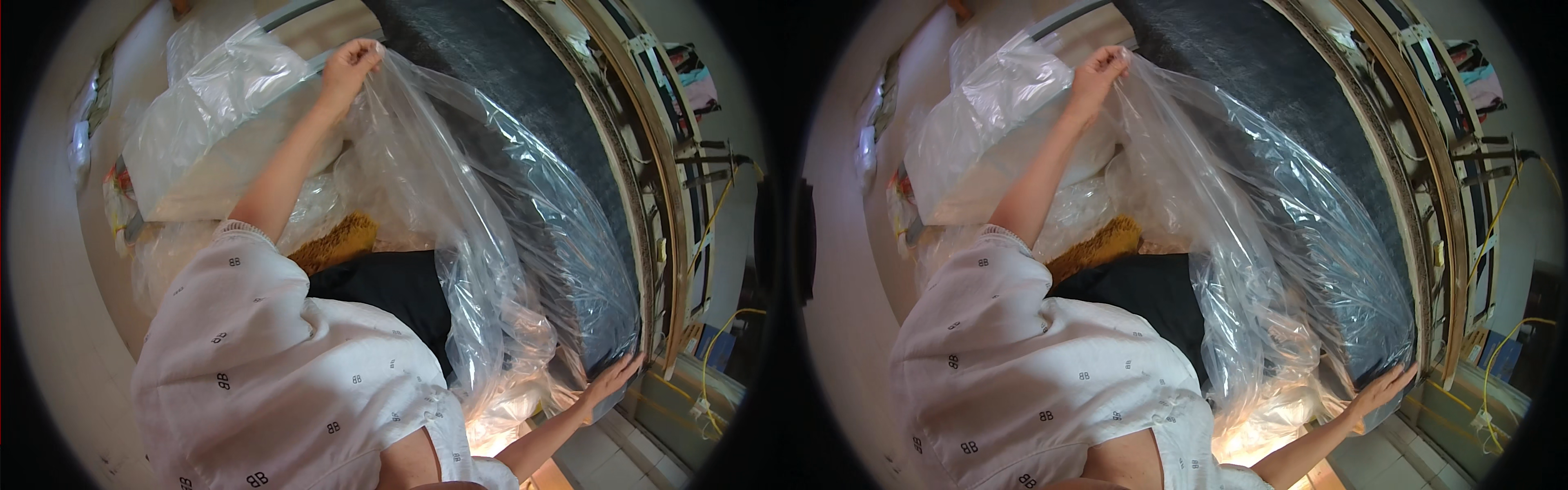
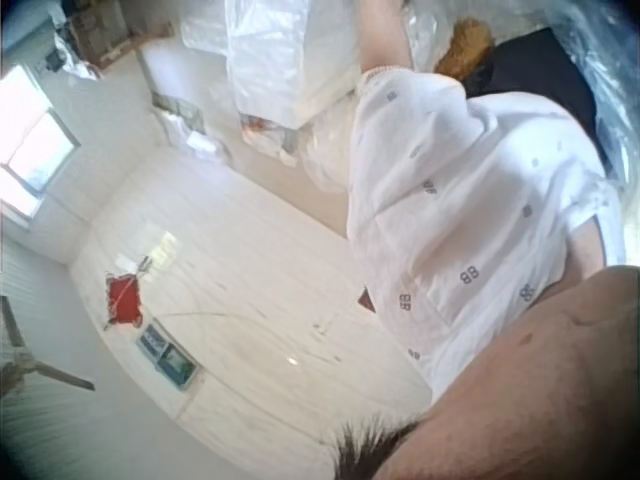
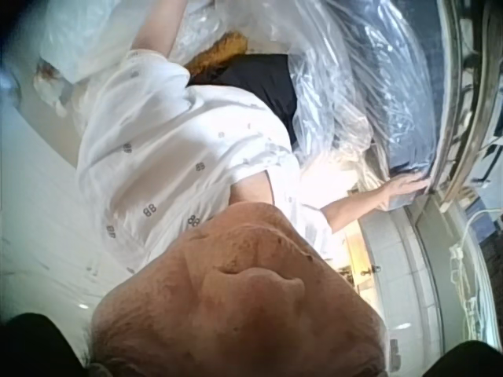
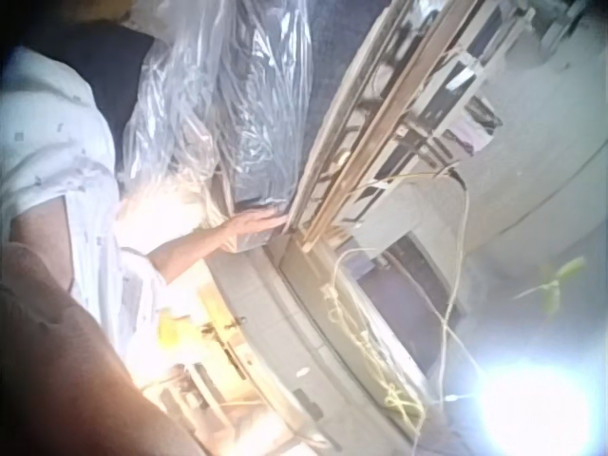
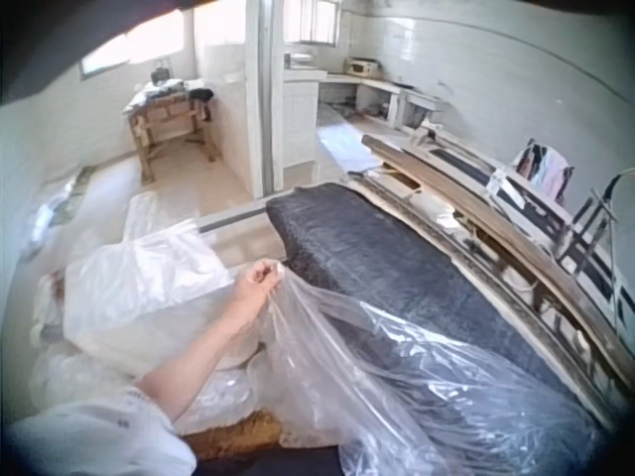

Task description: Wrapping a large dark foam or rubber object with a clear plastic sheet.

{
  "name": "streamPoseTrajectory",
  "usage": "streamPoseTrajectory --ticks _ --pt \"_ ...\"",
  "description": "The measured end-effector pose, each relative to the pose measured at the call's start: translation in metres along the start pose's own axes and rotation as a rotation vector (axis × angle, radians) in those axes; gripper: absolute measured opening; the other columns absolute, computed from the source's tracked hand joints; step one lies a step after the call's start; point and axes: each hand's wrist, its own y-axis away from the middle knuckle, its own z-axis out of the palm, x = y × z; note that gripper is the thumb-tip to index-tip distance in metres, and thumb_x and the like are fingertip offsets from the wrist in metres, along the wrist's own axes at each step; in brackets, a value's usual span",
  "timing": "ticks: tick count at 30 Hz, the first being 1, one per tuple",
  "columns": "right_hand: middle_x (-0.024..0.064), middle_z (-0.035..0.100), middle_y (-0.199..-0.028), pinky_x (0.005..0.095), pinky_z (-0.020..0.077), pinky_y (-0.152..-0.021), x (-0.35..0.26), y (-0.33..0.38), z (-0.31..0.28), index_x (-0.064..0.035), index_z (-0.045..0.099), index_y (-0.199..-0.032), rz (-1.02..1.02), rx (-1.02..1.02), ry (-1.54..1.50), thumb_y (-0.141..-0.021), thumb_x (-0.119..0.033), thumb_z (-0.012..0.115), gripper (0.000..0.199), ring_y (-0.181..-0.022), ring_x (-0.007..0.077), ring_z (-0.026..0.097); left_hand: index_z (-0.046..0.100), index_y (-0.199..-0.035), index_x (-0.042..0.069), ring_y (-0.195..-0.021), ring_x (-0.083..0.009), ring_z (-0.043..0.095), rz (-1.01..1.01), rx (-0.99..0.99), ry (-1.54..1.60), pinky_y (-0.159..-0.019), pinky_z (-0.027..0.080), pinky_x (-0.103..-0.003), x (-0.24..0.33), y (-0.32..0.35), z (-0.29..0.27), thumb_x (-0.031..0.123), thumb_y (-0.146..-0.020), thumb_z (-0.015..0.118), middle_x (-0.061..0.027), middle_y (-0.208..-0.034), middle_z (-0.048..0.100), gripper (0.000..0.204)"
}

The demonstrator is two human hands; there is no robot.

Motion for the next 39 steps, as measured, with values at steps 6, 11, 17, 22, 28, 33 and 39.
streamPoseTrajectory --ticks 6,11,17,22,28,33,39 --pt "0.0204 0.025 -0.144 0.0342 0.0187 -0.108 0.089 0.009 -0.023 0.0038 0.029 -0.137 0.461 -0.164 0.063 -0.090 -0.054 0.038 0.075 -0.134 0.0302 0.024 0.061 -0.089 0.005 -0.071 -0.0113 0.053 0.288 -0.029 -0.199 -0.066 0.042 -0.025 0.059 -0.090 0.040 0.017 -0.084 0.057 -0.0031 -0.076 0.059 0.013" --pt "0.0181 0.024 -0.145 0.0360 0.0184 -0.108 0.093 -0.028 -0.016 0.0002 0.029 -0.138 0.520 -0.257 -0.047 -0.091 -0.052 0.037 0.071 -0.135 0.0308 0.019 0.057 -0.088 0.003 -0.071 -0.0172 0.053 0.126 -0.070 -0.186 -0.065 0.043 -0.032 0.045 -0.169 0.086 0.017 -0.085 0.051 -0.0095 -0.075 0.057 0.016" --pt "0.0174 0.029 -0.143 0.0476 0.0228 -0.105 0.239 -0.027 -0.060 -0.0145 0.037 -0.137 0.321 -0.086 0.370 -0.090 -0.055 0.035 0.062 -0.131 0.0357 0.027 0.054 -0.087 0.003 -0.071 -0.0182 0.051 0.477 -0.065 -0.326 -0.067 0.042 -0.033 0.041 -0.143 0.182 0.016 -0.086 0.048 -0.0091 -0.073 0.054 0.015" --pt "0.0162 0.048 -0.126 0.0373 0.0377 -0.095 0.085 -0.081 -0.019 -0.0109 0.051 -0.123 0.539 -0.098 1.088 -0.092 -0.044 0.040 0.047 -0.115 0.0326 0.046 0.054 -0.082 0.003 -0.066 -0.0112 0.050 0.353 -0.084 -0.268 -0.062 0.041 -0.028 0.051 -0.132 0.163 0.015 -0.086 0.050 -0.0035 -0.068 0.053 0.013" --pt "0.0037 0.061 -0.092 0.0236 0.0444 -0.072 -0.141 -0.107 0.070 -0.0042 0.061 -0.101 -0.075 -0.400 -0.503 -0.092 -0.019 0.052 0.020 -0.082 0.0114 0.056 0.054 -0.084 0.003 -0.068 -0.0131 0.052 0.377 -0.113 -0.233 -0.063 0.042 -0.029 0.059 -0.125 0.168 0.013 -0.086 0.050 -0.0054 -0.069 0.054 0.012" --pt "0.0100 0.054 -0.118 0.0312 0.0381 -0.095 -0.308 -0.098 0.151 -0.0040 0.048 -0.122 -0.080 -0.895 -1.123 -0.091 -0.034 0.049 0.043 -0.109 0.0186 0.051 0.061 -0.087 0.003 -0.067 -0.0042 0.051 0.399 -0.056 -0.112 -0.060 0.040 -0.019 0.033 -0.148 0.166 0.009 -0.085 0.059 0.0014 -0.077 0.060 0.007" --pt "0.0007 0.062 -0.079 0.0199 0.0462 -0.061 -0.356 -0.116 0.195 -0.0055 0.054 -0.104 0.245 -1.379 -1.336 -0.090 -0.051 0.044 0.048 -0.069 0.0081 0.056 0.062 -0.086 0.001 -0.066 -0.0080 0.056 0.356 -0.073 0.067 -0.062 0.044 -0.024 0.037 -0.145 0.183 0.014 -0.082 0.063 -0.0036 -0.074 0.065 0.014"
